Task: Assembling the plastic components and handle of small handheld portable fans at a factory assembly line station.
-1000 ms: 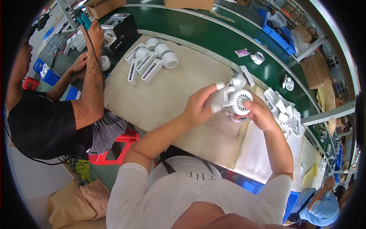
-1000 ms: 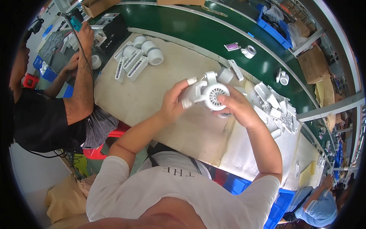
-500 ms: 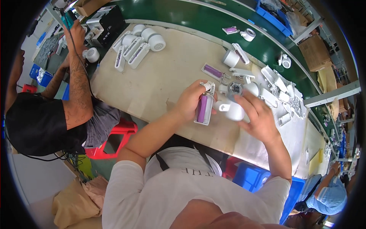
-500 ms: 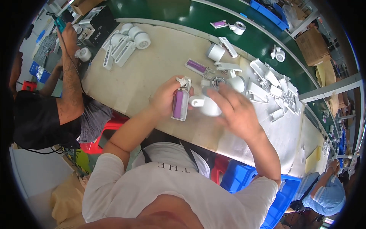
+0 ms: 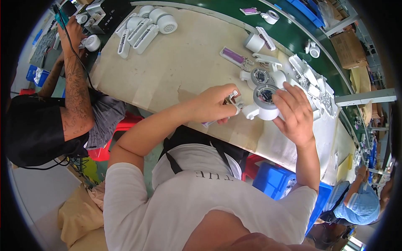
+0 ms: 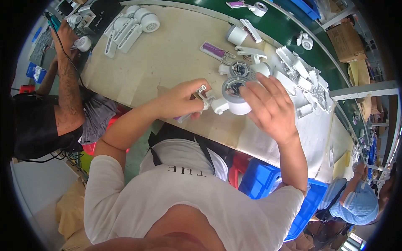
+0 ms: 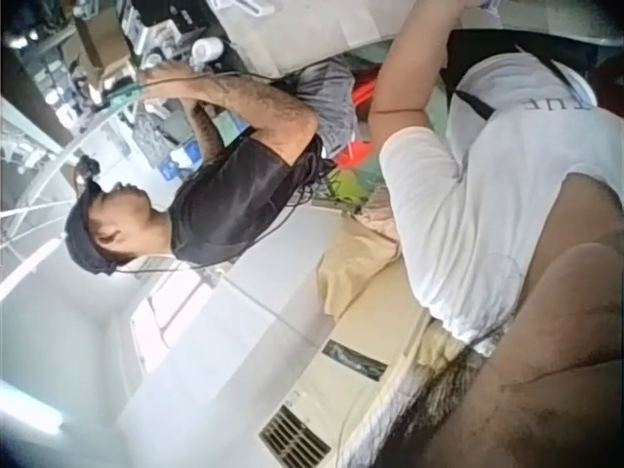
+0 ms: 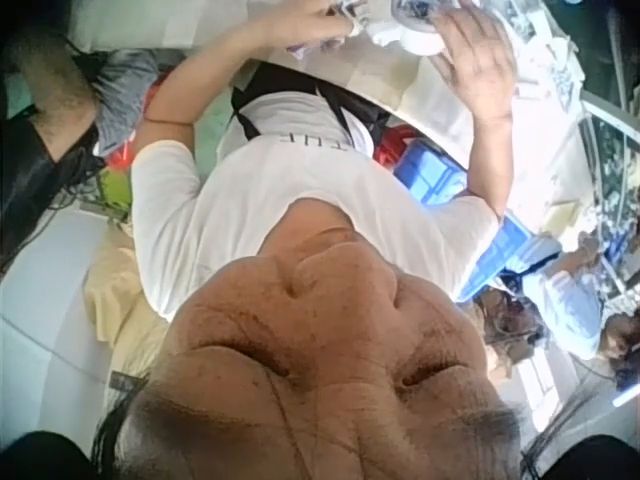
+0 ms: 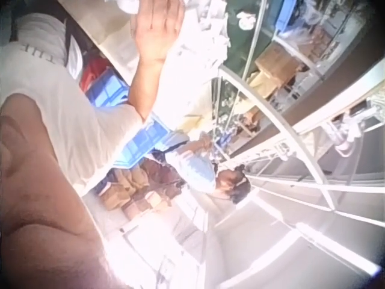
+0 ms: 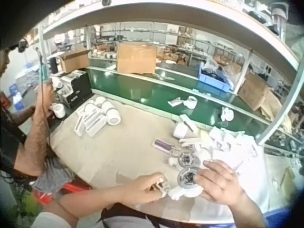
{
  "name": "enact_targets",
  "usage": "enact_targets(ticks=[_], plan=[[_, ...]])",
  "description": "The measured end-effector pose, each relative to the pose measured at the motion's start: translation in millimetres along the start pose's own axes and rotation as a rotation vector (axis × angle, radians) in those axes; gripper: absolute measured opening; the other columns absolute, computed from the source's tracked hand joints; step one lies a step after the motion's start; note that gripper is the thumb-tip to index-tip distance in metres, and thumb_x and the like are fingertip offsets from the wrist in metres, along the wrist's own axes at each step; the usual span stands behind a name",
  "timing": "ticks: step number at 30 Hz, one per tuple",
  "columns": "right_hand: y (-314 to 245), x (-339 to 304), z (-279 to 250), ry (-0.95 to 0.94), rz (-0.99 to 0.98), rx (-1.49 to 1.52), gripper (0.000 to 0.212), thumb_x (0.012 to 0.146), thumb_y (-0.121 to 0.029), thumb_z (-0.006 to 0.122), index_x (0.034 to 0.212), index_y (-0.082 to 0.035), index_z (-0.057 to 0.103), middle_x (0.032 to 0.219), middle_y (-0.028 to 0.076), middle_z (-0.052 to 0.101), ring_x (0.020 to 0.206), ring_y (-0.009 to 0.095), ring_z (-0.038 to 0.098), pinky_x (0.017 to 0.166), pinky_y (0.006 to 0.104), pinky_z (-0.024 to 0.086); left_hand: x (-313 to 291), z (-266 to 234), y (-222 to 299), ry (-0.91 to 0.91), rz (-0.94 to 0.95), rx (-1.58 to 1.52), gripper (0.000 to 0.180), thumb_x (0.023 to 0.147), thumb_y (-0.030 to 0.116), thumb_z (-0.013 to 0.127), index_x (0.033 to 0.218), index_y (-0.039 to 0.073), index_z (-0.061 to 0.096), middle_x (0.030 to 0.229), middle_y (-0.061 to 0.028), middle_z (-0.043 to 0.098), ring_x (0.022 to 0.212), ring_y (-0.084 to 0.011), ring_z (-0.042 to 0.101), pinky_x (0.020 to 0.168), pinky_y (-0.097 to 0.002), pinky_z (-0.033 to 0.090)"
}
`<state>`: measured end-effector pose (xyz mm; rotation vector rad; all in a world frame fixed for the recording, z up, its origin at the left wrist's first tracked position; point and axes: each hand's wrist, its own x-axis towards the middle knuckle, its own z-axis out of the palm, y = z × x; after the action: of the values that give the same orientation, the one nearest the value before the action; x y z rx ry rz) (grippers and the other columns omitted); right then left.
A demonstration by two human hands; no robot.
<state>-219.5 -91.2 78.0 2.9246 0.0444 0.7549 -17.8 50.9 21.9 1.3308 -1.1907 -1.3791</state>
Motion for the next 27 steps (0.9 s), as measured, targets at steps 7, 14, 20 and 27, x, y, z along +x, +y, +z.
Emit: enact_targets(ticks=[7,14,20,27], plan=[[3,-15,5,0.026,-0.038,-0.050,0.048,0.061,-0.006,0.069,0.106,-0.011,0.056,0.108,0.007,0.056,0.105,0.026,0.055,0.092,0.0399,0.043,4,-1,0,-0.018,-0.052,-0.137,0.021,0.082,0.010,0.043,0.101,0.002,0.045,0.075,-0.0069,0.055,0.060,-0.0123,0.054,0.053,-0.0266,0.044],[4,-18,11,0.161,-0.118,-0.173,0.036,0.064,-0.004,0.067,0.098,-0.012,0.058,0.104,0.004,0.058,0.104,0.026,0.056,0.095,0.0390,0.041,5,1,1,-0.070,-0.019,0.026,0.022,0.080,0.012,0.051,0.099,0.002,0.045,0.074,-0.0068,0.056,0.059,-0.0114,0.055,0.051,-0.0263,0.044],[6,-16,5,0.047,-0.083,-0.170,0.044,0.063,-0.005,0.068,0.105,-0.011,0.057,0.106,0.005,0.056,0.107,0.028,0.053,0.096,0.0403,0.040,18,2,-5,-0.011,0.097,0.241,0.024,0.075,0.013,0.056,0.094,0.001,0.048,0.068,-0.0085,0.056,0.057,-0.0132,0.056,0.050,-0.0280,0.043],[8,-23,-3,-0.101,0.358,0.804,0.051,0.069,-0.008,0.070,0.118,-0.010,0.054,0.118,0.012,0.047,0.108,0.032,0.049,0.092,0.0398,0.040,39,13,7,-0.056,0.203,0.690,0.029,0.069,0.015,0.059,0.093,0.001,0.051,0.072,-0.0157,0.058,0.058,-0.0268,0.058,0.055,-0.0356,0.045]])
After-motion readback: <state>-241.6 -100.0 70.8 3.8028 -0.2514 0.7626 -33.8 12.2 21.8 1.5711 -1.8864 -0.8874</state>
